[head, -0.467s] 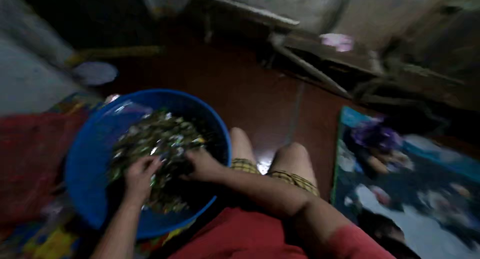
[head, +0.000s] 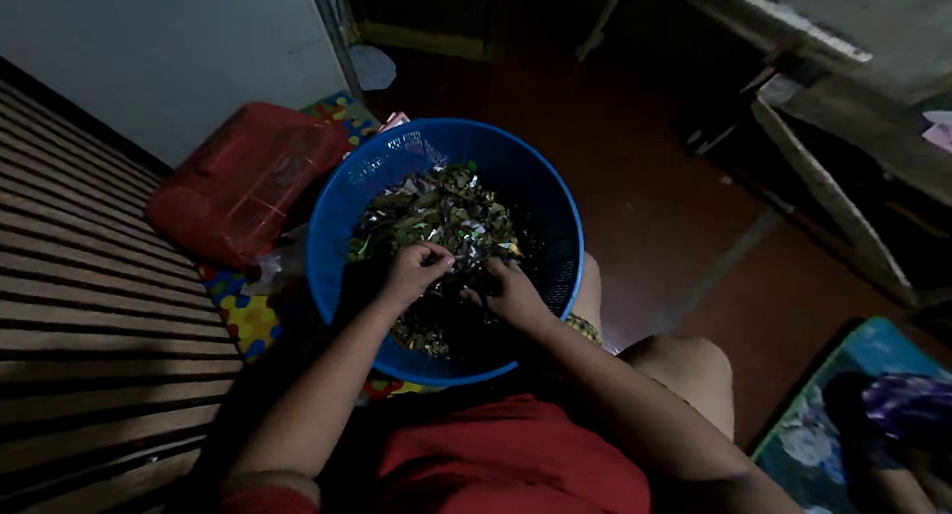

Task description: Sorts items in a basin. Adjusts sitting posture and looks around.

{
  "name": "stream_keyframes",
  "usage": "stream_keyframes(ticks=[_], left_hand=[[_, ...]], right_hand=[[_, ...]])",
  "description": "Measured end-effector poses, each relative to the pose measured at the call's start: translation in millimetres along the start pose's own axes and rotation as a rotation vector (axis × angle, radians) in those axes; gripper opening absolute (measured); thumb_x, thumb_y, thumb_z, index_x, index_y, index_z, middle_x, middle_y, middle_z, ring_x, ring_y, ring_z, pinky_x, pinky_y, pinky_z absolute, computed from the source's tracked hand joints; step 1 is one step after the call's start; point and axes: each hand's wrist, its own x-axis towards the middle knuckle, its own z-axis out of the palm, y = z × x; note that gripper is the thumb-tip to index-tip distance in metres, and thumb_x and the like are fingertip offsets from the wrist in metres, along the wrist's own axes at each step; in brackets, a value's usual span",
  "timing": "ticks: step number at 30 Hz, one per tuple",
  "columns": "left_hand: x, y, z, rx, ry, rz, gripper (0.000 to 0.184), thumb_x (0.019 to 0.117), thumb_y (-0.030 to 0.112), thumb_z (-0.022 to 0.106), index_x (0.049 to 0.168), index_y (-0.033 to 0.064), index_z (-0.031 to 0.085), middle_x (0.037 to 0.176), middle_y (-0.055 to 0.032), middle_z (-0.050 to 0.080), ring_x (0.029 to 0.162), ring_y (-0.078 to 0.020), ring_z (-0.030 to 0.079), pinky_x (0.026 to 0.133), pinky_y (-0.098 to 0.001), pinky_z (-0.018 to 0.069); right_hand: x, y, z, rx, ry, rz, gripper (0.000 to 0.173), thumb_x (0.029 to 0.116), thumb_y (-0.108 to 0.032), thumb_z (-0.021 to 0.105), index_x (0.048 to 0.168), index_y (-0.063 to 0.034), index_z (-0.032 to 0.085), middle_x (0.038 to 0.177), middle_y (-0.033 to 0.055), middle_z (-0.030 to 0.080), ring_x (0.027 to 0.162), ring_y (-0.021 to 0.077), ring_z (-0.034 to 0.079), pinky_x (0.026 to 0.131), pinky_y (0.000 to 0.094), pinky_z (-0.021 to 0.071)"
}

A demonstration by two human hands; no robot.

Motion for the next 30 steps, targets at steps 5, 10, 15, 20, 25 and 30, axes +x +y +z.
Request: stream_keyframes(ticks=[5, 10, 15, 20, 25, 30], left_hand=[[-0.7, 0.8, 0.4, 0.017, -0.009, 0.000, 0.008, 0.0962, 0.009, 0.070, 0.098, 0.0015, 0.072, 0.089, -0.0055, 0.070, 0.078, -0.0110, 0.065, 0.077, -0.0304, 0.0574], [0.2, 0.6, 0.4, 0.001, 0.008, -0.007, 0.008, 0.0968, 0.008, 0.069, 0.099, 0.0011, 0.071, 0.088, -0.0044, 0.070, 0.077, -0.0100, 0.065, 0.076, -0.0293, 0.0567], [1.1, 1.0, -0.5, -0.055, 0.014, -0.068, 0.011, 0.0990, 0.011, 0.067, 0.102, 0.0011, 0.071, 0.088, -0.0049, 0.069, 0.077, -0.0111, 0.064, 0.075, -0.0292, 0.0554], [2.2, -2.0, 0.8, -0.092, 0.010, -0.077, 0.010, 0.0993, 0.010, 0.067, 0.103, 0.0010, 0.070, 0.087, -0.0048, 0.069, 0.075, -0.0111, 0.064, 0.073, -0.0281, 0.0553], [2.5, 0.1, 1.7, -0.082, -0.030, -0.112, 0.011, 0.0993, 0.010, 0.066, 0.104, 0.0004, 0.070, 0.088, -0.0057, 0.069, 0.077, -0.0119, 0.064, 0.074, -0.0292, 0.0553], [3.5, -1.7, 4.3, -0.072, -0.075, -0.122, 0.012, 0.0985, 0.010, 0.068, 0.104, 0.0001, 0.070, 0.088, -0.0054, 0.069, 0.076, -0.0112, 0.064, 0.073, -0.0280, 0.0558]], right_hand=[[1.9, 2.6, 0.0, -0.012, 0.013, -0.003, 0.043, 0.0938, -0.045, 0.071, 0.113, -0.0067, 0.070, 0.100, 0.0157, 0.069, 0.097, 0.0315, 0.067, 0.091, 0.0537, 0.0526], [1.0, 2.6, -2.3, 0.089, 0.002, 0.040, 0.043, 0.0926, -0.046, 0.073, 0.108, -0.0063, 0.070, 0.093, 0.0116, 0.070, 0.088, 0.0255, 0.067, 0.085, 0.0515, 0.0542], [5.0, 7.4, 1.8, 0.074, -0.101, 0.050, 0.073, 0.0825, -0.063, 0.075, 0.128, -0.0074, 0.063, 0.119, 0.0184, 0.065, 0.116, 0.0356, 0.060, 0.100, 0.0568, 0.0479], [3.3, 3.7, 3.5, 0.018, -0.149, -0.005, 0.079, 0.0800, -0.063, 0.078, 0.133, -0.0069, 0.059, 0.125, 0.0177, 0.064, 0.124, 0.0358, 0.056, 0.107, 0.0563, 0.0433], [4.3, 1.7, 4.1, -0.036, -0.139, 0.015, 0.076, 0.0841, -0.065, 0.073, 0.132, -0.0063, 0.059, 0.121, 0.0182, 0.065, 0.120, 0.0362, 0.058, 0.104, 0.0553, 0.0459], [5.7, 2.4, 3.0, 0.014, -0.124, 0.014, 0.052, 0.0902, -0.051, 0.074, 0.116, -0.0059, 0.067, 0.103, 0.0169, 0.069, 0.100, 0.0325, 0.066, 0.092, 0.0556, 0.0522]])
